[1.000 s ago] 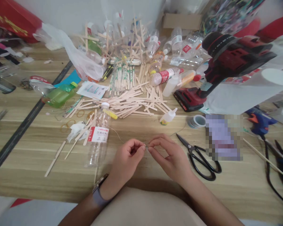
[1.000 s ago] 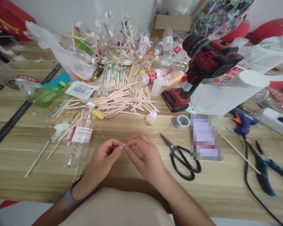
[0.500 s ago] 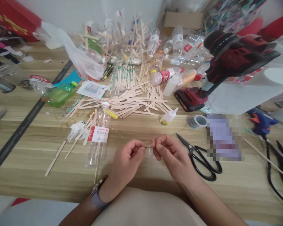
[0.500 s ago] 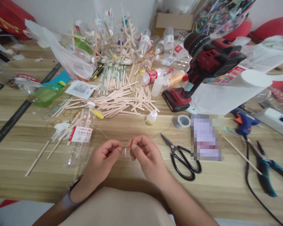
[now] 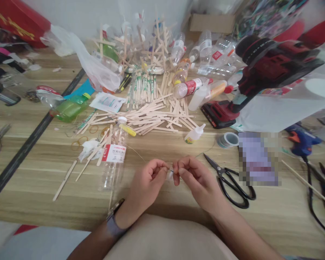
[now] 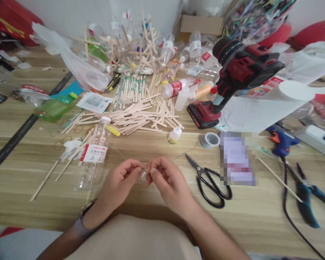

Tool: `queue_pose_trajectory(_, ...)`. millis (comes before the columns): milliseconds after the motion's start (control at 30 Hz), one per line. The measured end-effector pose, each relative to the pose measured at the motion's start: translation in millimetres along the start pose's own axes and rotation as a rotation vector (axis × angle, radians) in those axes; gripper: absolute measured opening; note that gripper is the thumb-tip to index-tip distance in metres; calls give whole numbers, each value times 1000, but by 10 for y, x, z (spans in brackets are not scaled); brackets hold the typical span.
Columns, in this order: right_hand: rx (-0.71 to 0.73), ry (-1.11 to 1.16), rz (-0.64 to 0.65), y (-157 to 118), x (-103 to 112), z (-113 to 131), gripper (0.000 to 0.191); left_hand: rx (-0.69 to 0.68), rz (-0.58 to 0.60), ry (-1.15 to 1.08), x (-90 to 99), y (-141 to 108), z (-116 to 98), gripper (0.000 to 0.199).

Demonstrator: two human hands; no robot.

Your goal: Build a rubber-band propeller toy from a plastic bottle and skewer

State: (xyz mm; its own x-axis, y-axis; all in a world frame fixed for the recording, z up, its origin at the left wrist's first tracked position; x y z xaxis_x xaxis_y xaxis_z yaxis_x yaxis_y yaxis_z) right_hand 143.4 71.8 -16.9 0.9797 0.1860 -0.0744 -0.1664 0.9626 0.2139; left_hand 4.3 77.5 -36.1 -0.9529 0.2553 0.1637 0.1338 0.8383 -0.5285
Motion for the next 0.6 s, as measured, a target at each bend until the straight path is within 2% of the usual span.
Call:
queue_pose_trajectory(133, 38, -4, -53, 5, 27, 19, 21, 43, 73, -29, -9, 25, 17, 19)
queue_pose_trajectory(300, 129, -130, -10, -9, 5, 62, 18, 93, 137, -116, -45, 39, 44, 22)
queue_pose_trajectory(500, 304, -337, 64, -42, -53, 122, 14, 56, 110, -148, -47, 75, 101, 19)
queue_pose_trajectory(600, 315, -372, 73, -54, -80, 95, 16, 48, 44, -71, -19, 81, 113, 17)
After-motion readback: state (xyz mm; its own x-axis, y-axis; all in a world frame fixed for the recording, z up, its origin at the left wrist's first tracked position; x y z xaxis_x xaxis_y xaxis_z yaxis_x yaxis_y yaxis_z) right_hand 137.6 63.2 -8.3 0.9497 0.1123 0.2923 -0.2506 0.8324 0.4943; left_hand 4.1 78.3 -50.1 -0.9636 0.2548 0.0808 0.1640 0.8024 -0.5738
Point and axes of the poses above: each hand's wrist, its own y-axis towards the middle knuckle, its own x-axis out of the back of the hand, z = x × y, the point moved 6 cm from there along y, towards the middle knuckle, and after that the axes turned 12 degrees about x, right-handed, at the moved point
